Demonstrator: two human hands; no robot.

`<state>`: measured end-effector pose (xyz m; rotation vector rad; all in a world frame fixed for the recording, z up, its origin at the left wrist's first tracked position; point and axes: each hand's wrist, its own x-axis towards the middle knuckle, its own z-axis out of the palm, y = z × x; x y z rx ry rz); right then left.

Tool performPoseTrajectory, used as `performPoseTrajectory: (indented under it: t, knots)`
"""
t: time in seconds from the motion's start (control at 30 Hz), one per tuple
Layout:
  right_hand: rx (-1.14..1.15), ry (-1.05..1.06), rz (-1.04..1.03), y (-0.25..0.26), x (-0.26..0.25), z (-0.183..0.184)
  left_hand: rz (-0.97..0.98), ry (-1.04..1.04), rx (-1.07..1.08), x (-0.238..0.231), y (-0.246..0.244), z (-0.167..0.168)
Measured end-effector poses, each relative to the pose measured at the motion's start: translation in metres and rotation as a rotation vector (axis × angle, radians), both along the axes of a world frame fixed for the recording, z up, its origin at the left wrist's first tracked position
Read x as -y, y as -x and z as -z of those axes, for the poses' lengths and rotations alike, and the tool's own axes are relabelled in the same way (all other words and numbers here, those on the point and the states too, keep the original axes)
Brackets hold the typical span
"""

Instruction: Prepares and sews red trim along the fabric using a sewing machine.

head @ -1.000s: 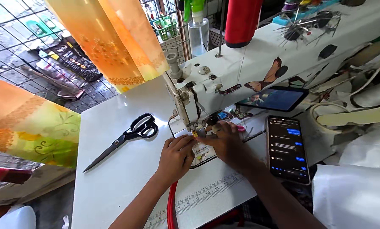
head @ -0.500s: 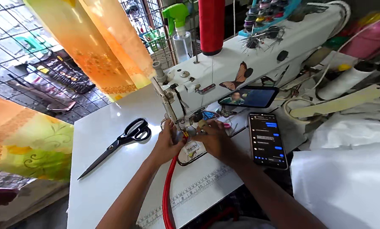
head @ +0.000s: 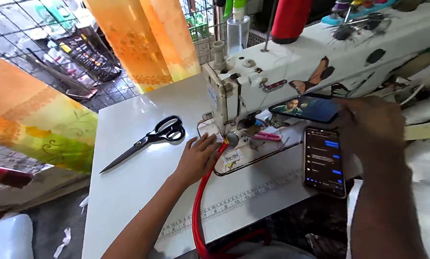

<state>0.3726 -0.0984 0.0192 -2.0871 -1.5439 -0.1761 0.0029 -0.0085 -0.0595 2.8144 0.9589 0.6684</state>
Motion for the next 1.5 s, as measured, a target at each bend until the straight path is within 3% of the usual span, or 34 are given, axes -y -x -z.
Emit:
performPoseTrajectory:
  t: [0.17, 0.43, 1.5]
  knots:
    - [-0.033, 0.060, 0.100, -0.035, 0.001, -0.014, 0.023, -0.025, 0.011, 0.000, 0.000, 0.001]
    - [0.000, 0.073, 0.101, -0.060, -0.013, -0.001, 0.039, -0.030, -0.016, 0.001, 0.001, 0.000]
    - [0.015, 0.234, 0.207, -0.036, -0.015, -0.004, 0.018, -0.027, -0.109, 0.004, -0.003, -0.006]
